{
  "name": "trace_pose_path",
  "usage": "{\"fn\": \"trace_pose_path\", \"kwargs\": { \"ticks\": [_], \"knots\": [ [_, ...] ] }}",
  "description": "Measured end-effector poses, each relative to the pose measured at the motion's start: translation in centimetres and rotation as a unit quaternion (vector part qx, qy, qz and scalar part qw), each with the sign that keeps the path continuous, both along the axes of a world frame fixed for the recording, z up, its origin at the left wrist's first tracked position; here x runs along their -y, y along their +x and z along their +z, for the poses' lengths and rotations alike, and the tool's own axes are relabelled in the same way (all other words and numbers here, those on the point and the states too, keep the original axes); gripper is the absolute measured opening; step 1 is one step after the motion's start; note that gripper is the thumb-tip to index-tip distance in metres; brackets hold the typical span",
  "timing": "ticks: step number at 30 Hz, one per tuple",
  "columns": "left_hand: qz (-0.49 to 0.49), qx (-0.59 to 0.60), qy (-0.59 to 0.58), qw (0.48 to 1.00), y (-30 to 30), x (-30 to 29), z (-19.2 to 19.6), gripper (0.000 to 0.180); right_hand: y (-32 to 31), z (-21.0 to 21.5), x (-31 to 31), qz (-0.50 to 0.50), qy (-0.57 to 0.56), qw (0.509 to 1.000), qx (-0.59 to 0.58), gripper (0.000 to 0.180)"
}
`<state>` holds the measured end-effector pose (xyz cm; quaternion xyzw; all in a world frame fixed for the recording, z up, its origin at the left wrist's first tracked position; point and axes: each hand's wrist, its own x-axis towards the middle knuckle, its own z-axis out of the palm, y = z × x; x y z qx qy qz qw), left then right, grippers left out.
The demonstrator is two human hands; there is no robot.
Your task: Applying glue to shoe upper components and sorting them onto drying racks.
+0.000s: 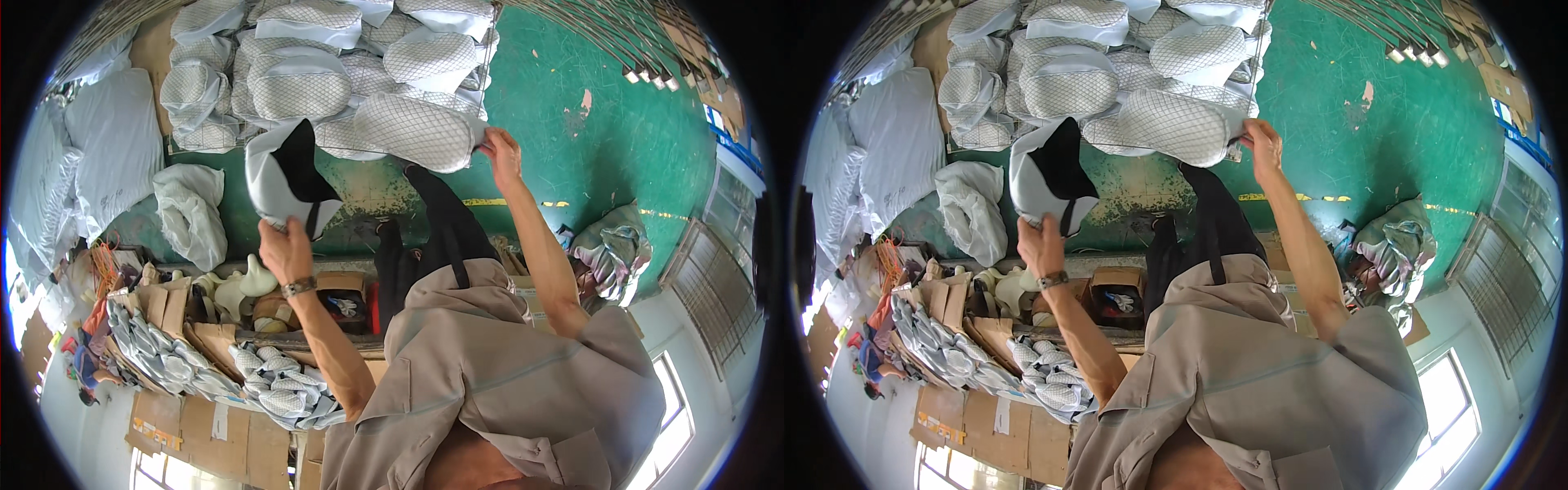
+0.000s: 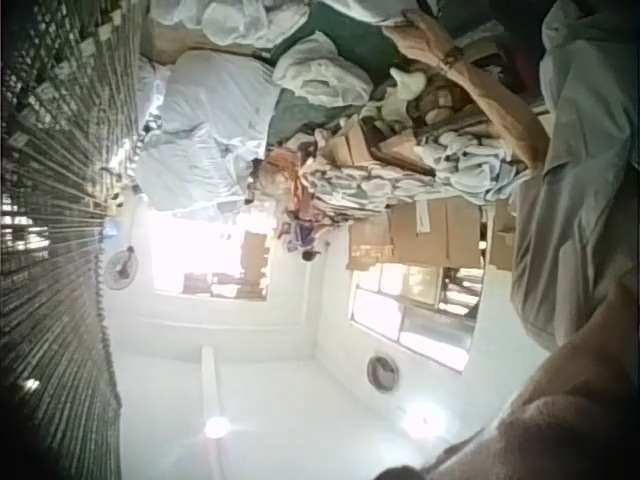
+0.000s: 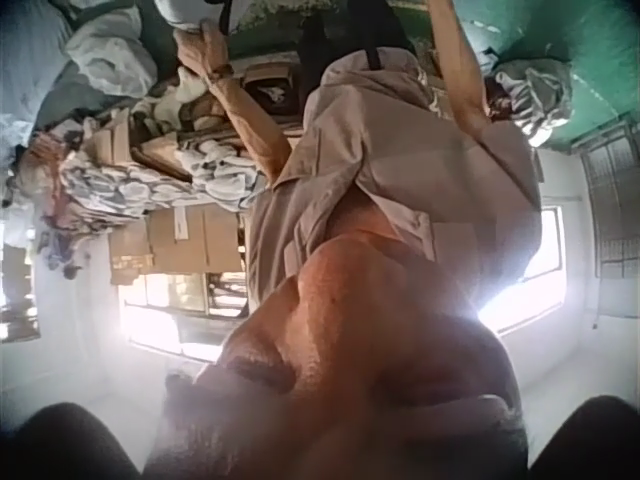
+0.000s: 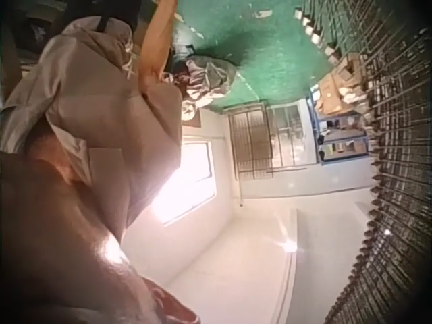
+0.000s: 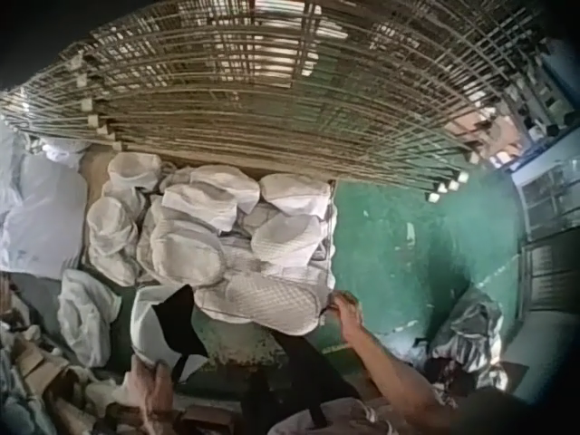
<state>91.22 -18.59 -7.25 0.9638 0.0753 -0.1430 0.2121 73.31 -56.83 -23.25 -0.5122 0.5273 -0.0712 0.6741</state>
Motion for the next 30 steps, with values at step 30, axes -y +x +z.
{"fn": "trace_pose_path", "kwargs": {
  "ticks": [30],
  "knots": [
    [0.041, -0.071, -0.117, 0.990, -20.9, -14.6, -5.8, 0.050, 9.7, 12.1, -1.6, 0.390, -0.004, 0.919, -0.050, 0.040]
  ]
}}
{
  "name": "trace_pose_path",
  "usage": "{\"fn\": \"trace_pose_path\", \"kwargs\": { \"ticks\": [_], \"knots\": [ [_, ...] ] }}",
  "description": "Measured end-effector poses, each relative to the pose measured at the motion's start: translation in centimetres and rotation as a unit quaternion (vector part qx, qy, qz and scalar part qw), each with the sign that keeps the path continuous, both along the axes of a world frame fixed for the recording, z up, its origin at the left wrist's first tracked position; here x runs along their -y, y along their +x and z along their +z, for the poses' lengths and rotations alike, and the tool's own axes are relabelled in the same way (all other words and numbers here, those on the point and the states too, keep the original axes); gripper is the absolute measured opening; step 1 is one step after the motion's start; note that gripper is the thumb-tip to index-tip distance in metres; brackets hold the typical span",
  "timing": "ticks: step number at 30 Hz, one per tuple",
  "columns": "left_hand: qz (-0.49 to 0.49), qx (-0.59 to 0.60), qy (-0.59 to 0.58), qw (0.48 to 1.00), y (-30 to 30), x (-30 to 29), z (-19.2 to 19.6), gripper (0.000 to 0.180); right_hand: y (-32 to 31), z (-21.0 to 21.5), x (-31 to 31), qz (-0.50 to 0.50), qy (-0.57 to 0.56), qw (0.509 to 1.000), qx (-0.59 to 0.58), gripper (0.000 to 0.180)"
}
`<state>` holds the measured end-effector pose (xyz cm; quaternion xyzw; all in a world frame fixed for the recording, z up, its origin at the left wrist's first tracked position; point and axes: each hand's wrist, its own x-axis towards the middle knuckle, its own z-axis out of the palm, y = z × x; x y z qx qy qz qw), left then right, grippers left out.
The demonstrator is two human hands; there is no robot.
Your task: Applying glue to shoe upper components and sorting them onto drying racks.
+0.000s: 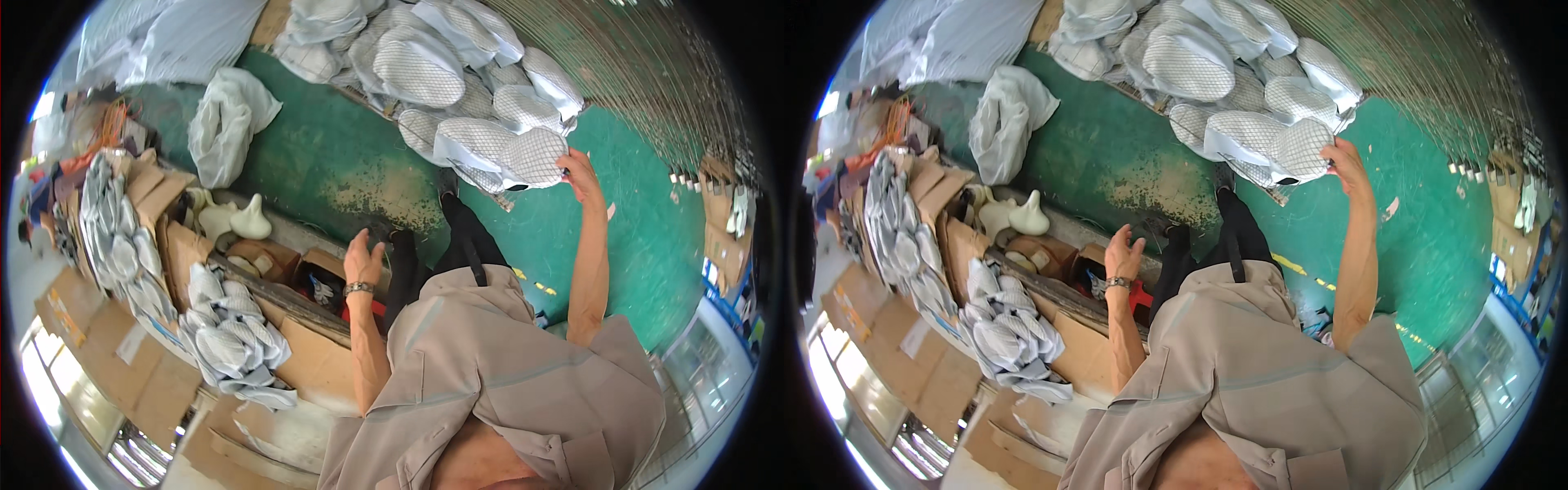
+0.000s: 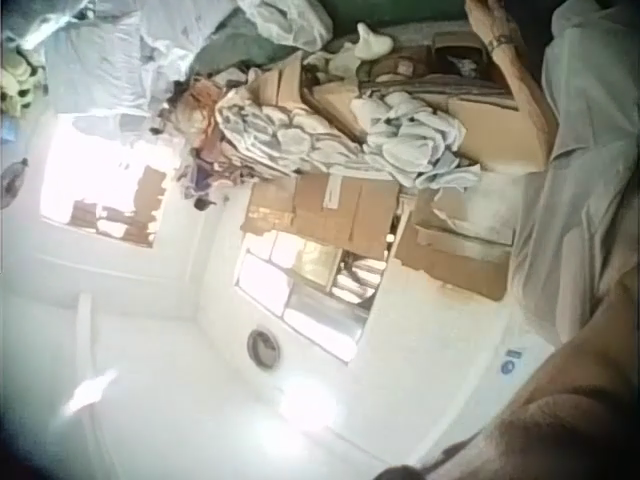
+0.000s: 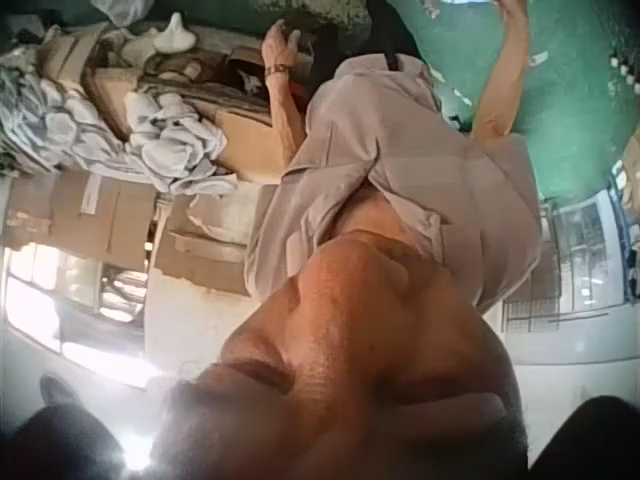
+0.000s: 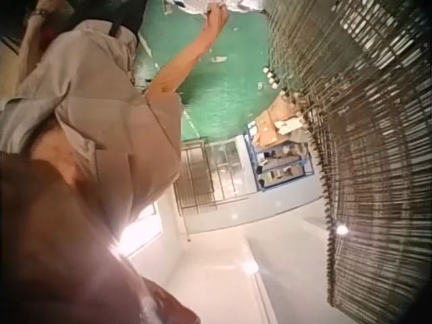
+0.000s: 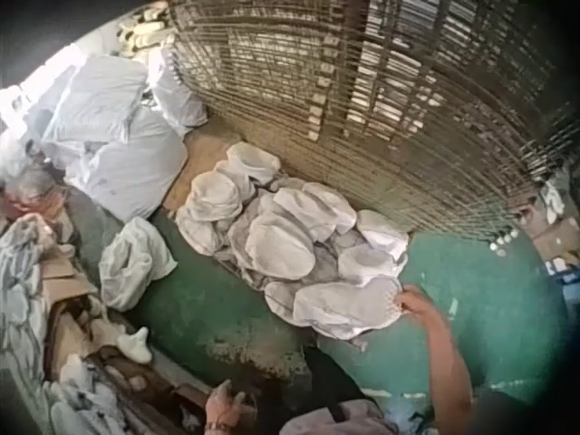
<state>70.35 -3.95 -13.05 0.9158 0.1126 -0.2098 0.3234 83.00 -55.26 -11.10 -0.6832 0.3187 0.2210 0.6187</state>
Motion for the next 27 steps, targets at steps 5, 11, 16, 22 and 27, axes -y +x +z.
{"fn": "trace_pose_path", "kwargs": {
  "ticks": [5, 11, 16, 22, 27],
  "knots": [
    [0.165, -0.016, -0.031, 0.986, -5.2, -5.6, 0.2, 0.049, -3.0, 1.4, 0.2, -0.052, -0.123, 0.991, -0.029, 0.041],
    [0.165, -0.059, -0.046, 0.983, -7.8, -6.4, -1.7, 0.050, -6.6, 1.0, -0.2, -0.077, -0.134, 0.987, -0.039, 0.041],
    [0.051, 0.010, -0.090, 0.995, -3.5, -0.9, -2.9, 0.046, -6.2, 1.9, -0.7, -0.068, -0.139, 0.987, -0.050, 0.041],
    [0.057, 0.007, -0.148, 0.987, -1.4, 4.2, -1.8, 0.043, -4.3, -0.1, 1.5, 0.007, -0.028, 0.998, 0.056, 0.029],
    [0.116, 0.006, -0.063, 0.991, -4.8, 1.7, 0.2, 0.044, -7.5, -9.6, 6.6, -0.134, -0.118, 0.983, 0.043, 0.058]
  ]
}}
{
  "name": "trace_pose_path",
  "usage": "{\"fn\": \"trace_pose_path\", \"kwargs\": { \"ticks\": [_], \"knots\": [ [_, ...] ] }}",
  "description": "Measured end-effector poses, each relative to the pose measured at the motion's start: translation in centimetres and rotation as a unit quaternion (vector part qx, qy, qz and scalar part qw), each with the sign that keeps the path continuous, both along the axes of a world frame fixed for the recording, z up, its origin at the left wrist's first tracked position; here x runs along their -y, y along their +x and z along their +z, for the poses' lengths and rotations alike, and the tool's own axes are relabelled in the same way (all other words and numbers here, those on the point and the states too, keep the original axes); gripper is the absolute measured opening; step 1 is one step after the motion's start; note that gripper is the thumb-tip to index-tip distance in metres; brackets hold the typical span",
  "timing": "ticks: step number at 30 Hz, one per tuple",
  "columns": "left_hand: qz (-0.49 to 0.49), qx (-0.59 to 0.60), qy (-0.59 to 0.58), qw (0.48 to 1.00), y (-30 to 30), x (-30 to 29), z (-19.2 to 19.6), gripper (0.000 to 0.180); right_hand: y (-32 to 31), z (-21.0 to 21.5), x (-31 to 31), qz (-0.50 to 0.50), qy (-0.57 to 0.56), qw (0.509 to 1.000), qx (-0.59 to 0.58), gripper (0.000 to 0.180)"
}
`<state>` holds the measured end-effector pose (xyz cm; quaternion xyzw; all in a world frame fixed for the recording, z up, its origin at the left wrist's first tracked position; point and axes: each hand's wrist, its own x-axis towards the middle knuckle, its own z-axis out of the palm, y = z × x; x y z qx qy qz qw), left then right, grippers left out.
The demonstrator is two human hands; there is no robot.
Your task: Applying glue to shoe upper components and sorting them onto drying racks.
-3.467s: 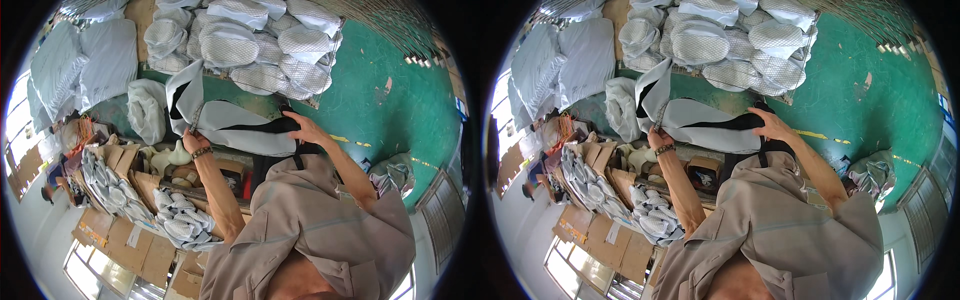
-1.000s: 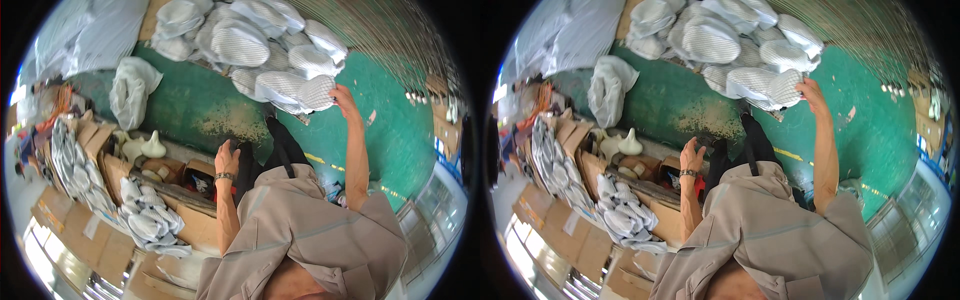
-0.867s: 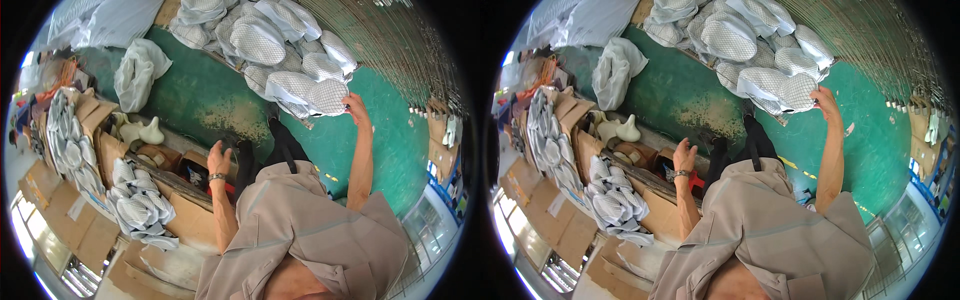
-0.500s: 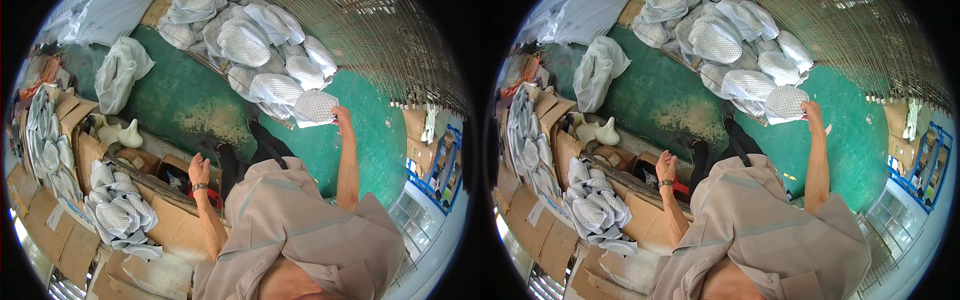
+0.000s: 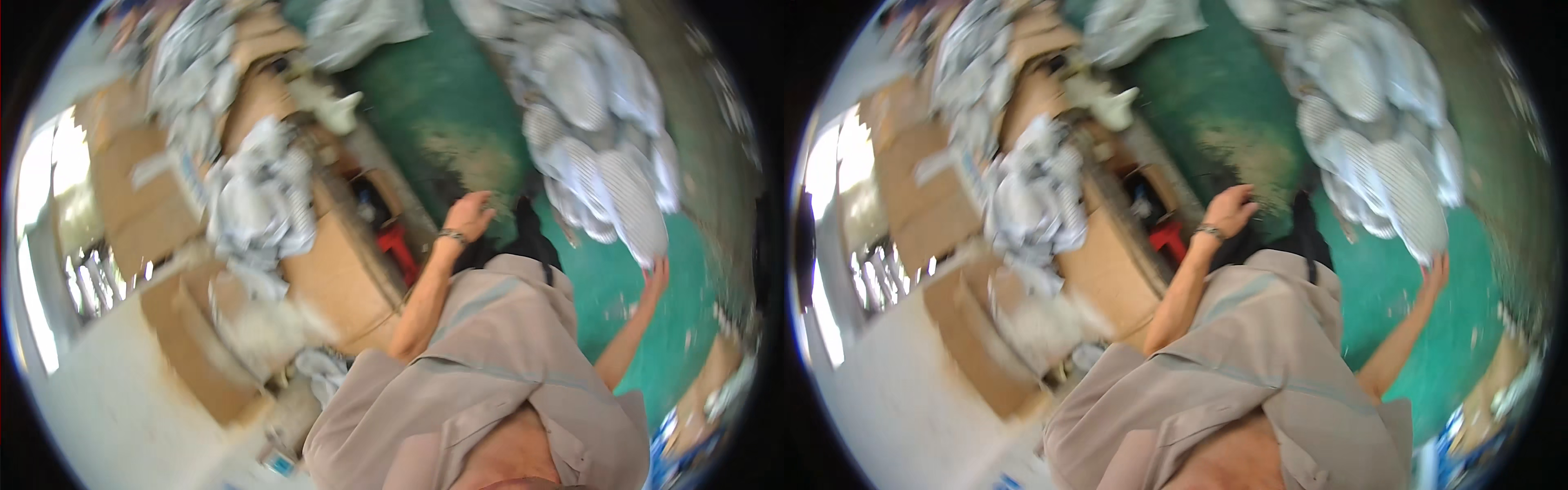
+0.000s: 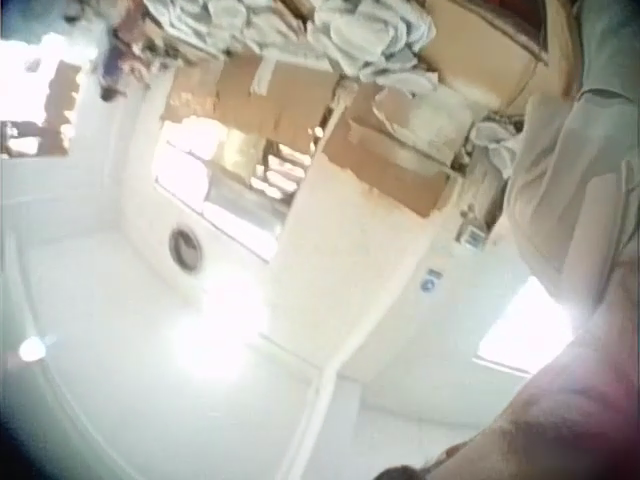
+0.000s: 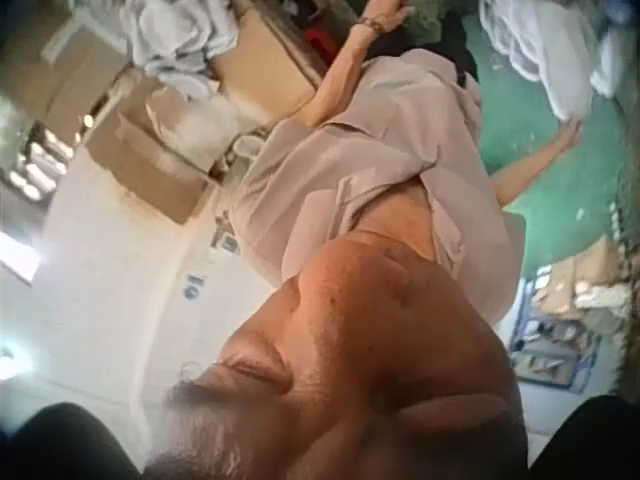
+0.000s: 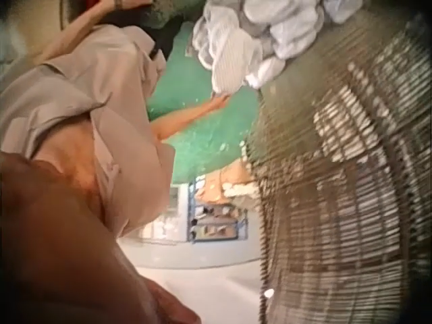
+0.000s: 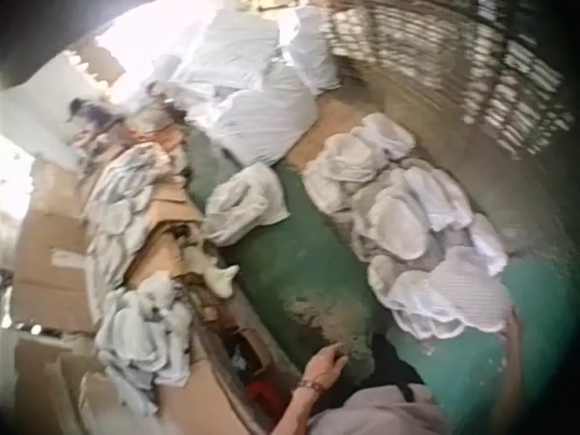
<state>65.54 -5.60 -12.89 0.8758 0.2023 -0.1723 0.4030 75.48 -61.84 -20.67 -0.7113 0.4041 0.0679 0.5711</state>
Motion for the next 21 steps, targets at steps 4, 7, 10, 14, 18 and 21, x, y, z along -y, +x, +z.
{"fn": "trace_pose_path", "kwargs": {
  "ticks": [4, 7, 10, 14, 18, 21],
  "knots": [
    [0.124, 0.087, -0.017, 0.988, -0.5, -4.3, -2.1, 0.038, -5.5, -10.1, 12.7, 0.401, -0.328, 0.799, -0.306, 0.049],
    [0.360, 0.142, 0.075, 0.919, -7.0, -12.2, 0.1, 0.034, -3.0, -8.3, -9.5, 0.377, -0.023, 0.892, -0.247, 0.040],
    [0.556, 0.235, 0.139, 0.785, -13.5, -24.2, -2.5, 0.037, -0.5, -4.4, -22.9, 0.504, 0.031, 0.850, -0.148, 0.046],
    [0.771, 0.130, 0.300, 0.546, -14.6, -39.3, 1.3, 0.079, -0.2, -0.6, -33.4, 0.614, -0.010, 0.786, -0.065, 0.044],
    [0.809, 0.087, 0.135, 0.566, -29.0, -52.3, 7.4, 0.064, -1.5, 5.8, -46.1, 0.731, -0.003, 0.681, 0.033, 0.045],
    [0.717, 0.472, -0.044, 0.511, -15.8, -43.2, 12.1, 0.053, -2.0, 9.3, -48.5, 0.710, 0.027, 0.704, 0.009, 0.047]
  ]
}}
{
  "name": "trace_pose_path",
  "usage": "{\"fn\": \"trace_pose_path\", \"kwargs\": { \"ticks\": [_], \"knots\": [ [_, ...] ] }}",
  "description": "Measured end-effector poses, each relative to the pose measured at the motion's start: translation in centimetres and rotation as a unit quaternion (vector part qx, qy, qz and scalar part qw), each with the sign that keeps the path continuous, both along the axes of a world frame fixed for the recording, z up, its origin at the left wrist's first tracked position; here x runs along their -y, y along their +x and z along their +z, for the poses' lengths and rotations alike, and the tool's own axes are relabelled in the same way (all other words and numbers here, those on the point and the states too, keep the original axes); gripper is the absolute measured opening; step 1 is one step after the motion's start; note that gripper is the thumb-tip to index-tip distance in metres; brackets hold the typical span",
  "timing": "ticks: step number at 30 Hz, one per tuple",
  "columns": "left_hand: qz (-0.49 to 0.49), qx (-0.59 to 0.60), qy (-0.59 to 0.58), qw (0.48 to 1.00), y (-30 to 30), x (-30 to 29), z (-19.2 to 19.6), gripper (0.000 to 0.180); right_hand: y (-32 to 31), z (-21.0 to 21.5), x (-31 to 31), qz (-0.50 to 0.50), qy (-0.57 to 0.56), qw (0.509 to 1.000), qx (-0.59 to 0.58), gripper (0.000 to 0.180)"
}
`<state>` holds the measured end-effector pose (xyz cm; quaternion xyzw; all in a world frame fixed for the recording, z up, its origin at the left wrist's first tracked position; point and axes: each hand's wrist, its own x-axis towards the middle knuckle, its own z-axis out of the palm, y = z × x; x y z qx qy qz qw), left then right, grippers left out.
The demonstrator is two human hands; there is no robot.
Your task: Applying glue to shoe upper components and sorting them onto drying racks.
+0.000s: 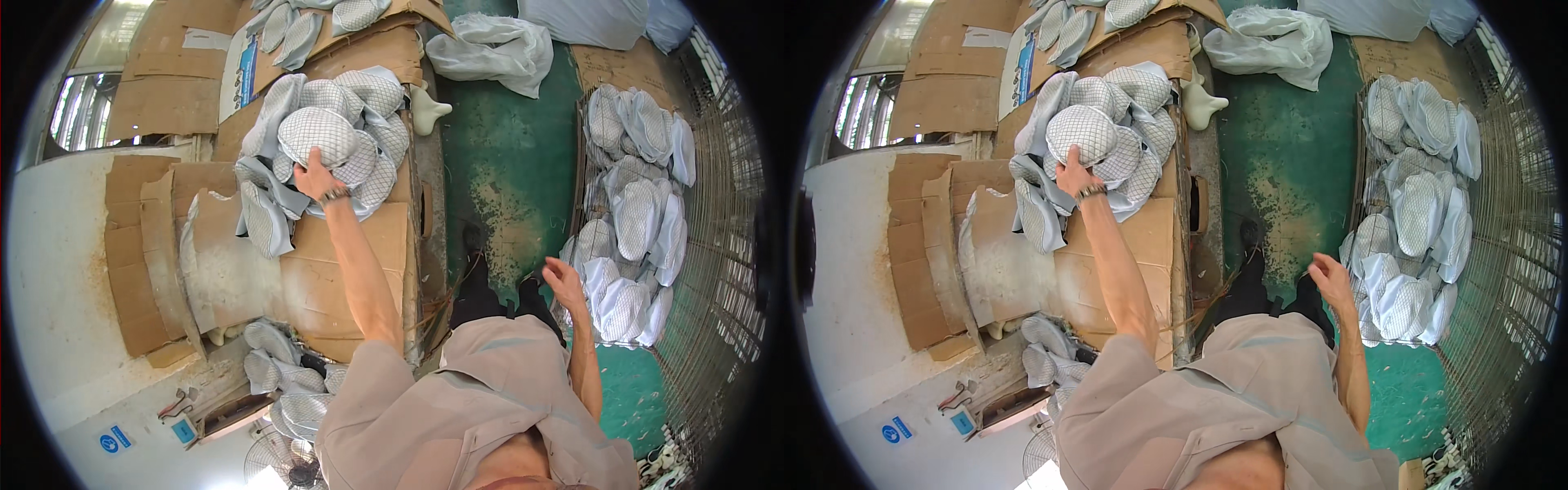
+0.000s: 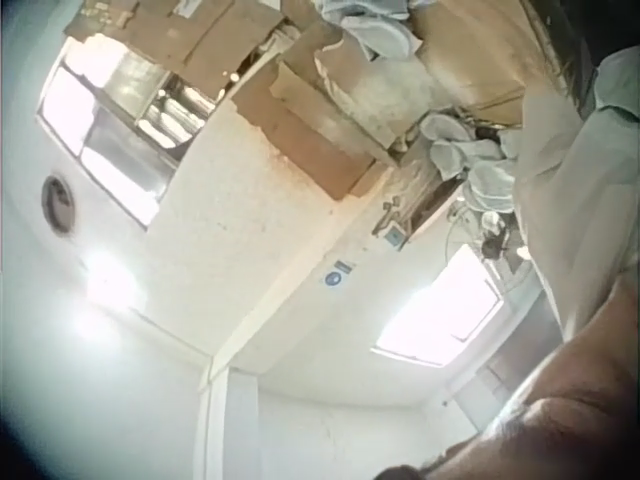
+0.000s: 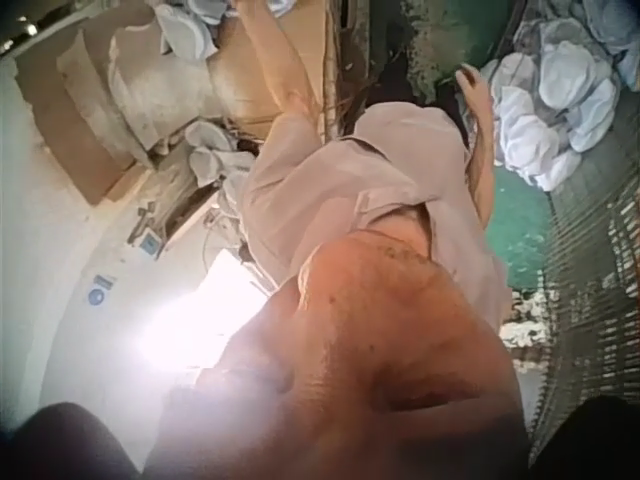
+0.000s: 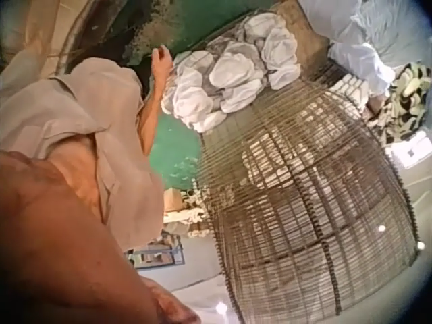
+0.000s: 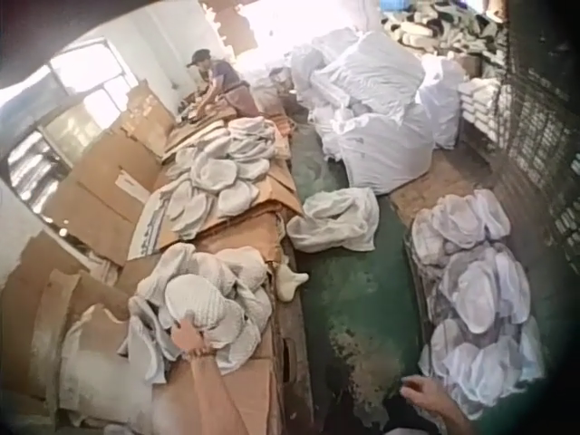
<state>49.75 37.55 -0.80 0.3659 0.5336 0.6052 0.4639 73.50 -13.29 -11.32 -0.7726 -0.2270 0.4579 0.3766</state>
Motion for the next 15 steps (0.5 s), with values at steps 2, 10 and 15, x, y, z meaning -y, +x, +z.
{"fn": "trace_pose_path", "kwargs": {
  "ticks": [2, 10, 15],
  "knots": [
    [-0.049, 0.065, 0.028, 0.996, 2.6, 6.3, 4.9, 0.048, -0.8, 4.6, -4.7, -0.012, 0.054, 0.993, -0.109, 0.050],
    [-0.389, 0.066, -0.049, 0.918, 12.6, 29.1, 6.3, 0.042, -0.3, 13.2, -12.8, -0.288, 0.273, 0.849, -0.348, 0.042],
    [-0.633, 0.079, -0.227, 0.735, 16.4, 34.0, 3.0, 0.048, 4.3, 12.8, -2.3, -0.433, 0.303, 0.810, -0.253, 0.036]
  ]
}}
